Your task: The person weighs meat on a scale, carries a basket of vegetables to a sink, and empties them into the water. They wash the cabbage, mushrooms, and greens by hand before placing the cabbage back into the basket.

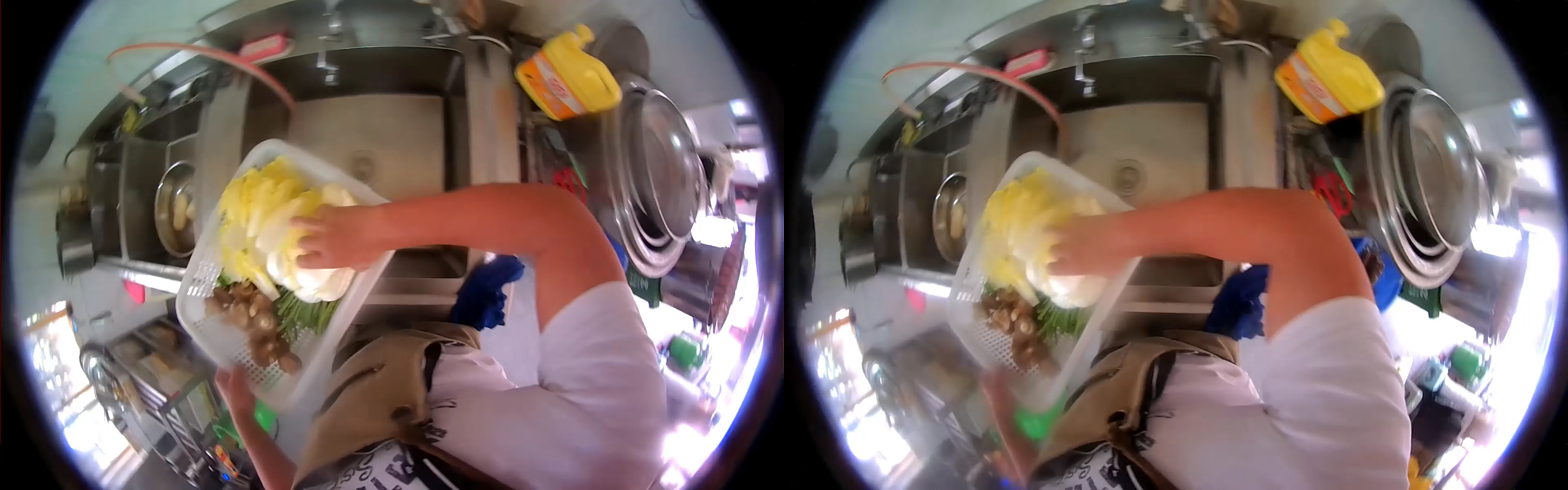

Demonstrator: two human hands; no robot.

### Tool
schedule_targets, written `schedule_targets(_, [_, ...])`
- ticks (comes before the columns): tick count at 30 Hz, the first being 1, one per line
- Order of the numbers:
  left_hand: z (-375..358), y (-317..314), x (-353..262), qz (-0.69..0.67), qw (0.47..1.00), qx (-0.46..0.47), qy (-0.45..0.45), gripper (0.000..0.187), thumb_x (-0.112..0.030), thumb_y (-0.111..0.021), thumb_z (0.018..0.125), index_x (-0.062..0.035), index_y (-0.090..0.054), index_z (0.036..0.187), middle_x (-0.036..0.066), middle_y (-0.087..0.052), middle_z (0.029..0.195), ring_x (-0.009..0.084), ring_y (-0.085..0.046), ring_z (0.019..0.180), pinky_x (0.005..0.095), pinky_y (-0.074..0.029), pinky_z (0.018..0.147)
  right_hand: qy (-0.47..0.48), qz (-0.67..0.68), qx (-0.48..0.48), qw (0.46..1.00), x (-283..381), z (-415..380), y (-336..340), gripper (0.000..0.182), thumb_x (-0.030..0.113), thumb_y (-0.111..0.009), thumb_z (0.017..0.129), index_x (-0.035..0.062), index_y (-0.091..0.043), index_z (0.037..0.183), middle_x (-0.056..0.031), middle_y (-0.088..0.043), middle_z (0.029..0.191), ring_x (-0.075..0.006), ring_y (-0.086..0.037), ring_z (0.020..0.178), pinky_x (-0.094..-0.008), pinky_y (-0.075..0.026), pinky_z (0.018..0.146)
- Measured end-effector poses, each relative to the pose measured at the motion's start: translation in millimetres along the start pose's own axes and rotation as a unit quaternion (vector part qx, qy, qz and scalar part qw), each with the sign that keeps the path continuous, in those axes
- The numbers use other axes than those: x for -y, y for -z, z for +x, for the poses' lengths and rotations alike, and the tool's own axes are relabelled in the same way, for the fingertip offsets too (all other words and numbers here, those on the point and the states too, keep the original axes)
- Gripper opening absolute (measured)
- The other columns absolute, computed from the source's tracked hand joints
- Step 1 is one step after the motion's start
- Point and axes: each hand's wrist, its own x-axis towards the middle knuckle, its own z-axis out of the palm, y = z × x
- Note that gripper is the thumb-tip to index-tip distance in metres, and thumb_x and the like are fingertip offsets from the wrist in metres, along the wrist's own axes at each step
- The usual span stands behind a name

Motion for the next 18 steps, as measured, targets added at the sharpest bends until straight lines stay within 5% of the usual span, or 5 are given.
schedule_targets(6, [0, -3, -4, -0.068, 0.997, 0.012, 0.023, 0.022, -0.015, -0.056, 0.074, 0.0029, -0.06, 0.085, 0.003, -0.056, 0.071, 0.0124, -0.05, 0.065, 0.0316, -0.041, 0.057, -0.01, -0.016, -0.086, 0.996, 1, -8, 2, 0.052, 0.021, -0.055, 0.083, 0.0126, -0.042, 0.132, -0.0141, -0.047, 0.128, -0.0332, -0.04, 0.126, -0.0455, -0.038, 0.094])
schedule_targets(9, [0, -13, -12, -0.099, 0.994, 0.005, 0.04, 0.021, -0.014, -0.055, 0.074, 0.0029, -0.06, 0.085, 0.002, -0.056, 0.07, 0.0122, -0.049, 0.064, 0.0313, -0.041, 0.056, 0.004, -0.159, -0.067, 0.985, 0, -1, 9, 0.069, 0.026, -0.063, 0.078, 0.0122, -0.034, 0.139, -0.0164, -0.039, 0.139, -0.0364, -0.035, 0.13, -0.0483, -0.034, 0.099])
schedule_targets(12, [5, -1, -5, -0.067, 0.996, 0.05, 0.03, 0.022, -0.013, -0.054, 0.073, 0.0033, -0.061, 0.087, 0.002, -0.057, 0.071, 0.0118, -0.05, 0.063, 0.0307, -0.042, 0.055, 0.002, -0.07, 0.137, 0.988, 2, 14, 46, 0.088, 0.031, -0.071, 0.07, 0.0113, -0.027, 0.144, -0.0174, -0.034, 0.143, -0.0381, -0.03, 0.133, -0.0504, -0.031, 0.103])
schedule_targets(16, [0, -1, -10, -0.049, 0.997, 0.037, 0.042, 0.025, -0.011, -0.054, 0.077, 0.0016, -0.063, 0.097, 0.001, -0.062, 0.082, 0.0101, -0.055, 0.072, 0.0275, -0.046, 0.063, 0.006, 0.062, 0.124, 0.99, -12, 8, 19, 0.096, 0.034, -0.077, 0.064, 0.0095, -0.028, 0.143, -0.02, -0.031, 0.143, -0.0385, -0.024, 0.136, -0.0501, -0.028, 0.104])
schedule_targets(18, [-1, -4, -8, -0.09, 0.994, 0.03, 0.045, 0.028, -0.009, -0.052, 0.076, 0.0023, -0.063, 0.099, 0.002, -0.063, 0.083, 0.0113, -0.056, 0.072, 0.0277, -0.047, 0.064, -0.008, 0.097, 0.029, 0.995, -16, -1, 7, 0.096, 0.028, -0.077, 0.062, 0.0101, -0.028, 0.142, -0.0202, -0.034, 0.14, -0.0395, -0.028, 0.132, -0.0492, -0.031, 0.102])
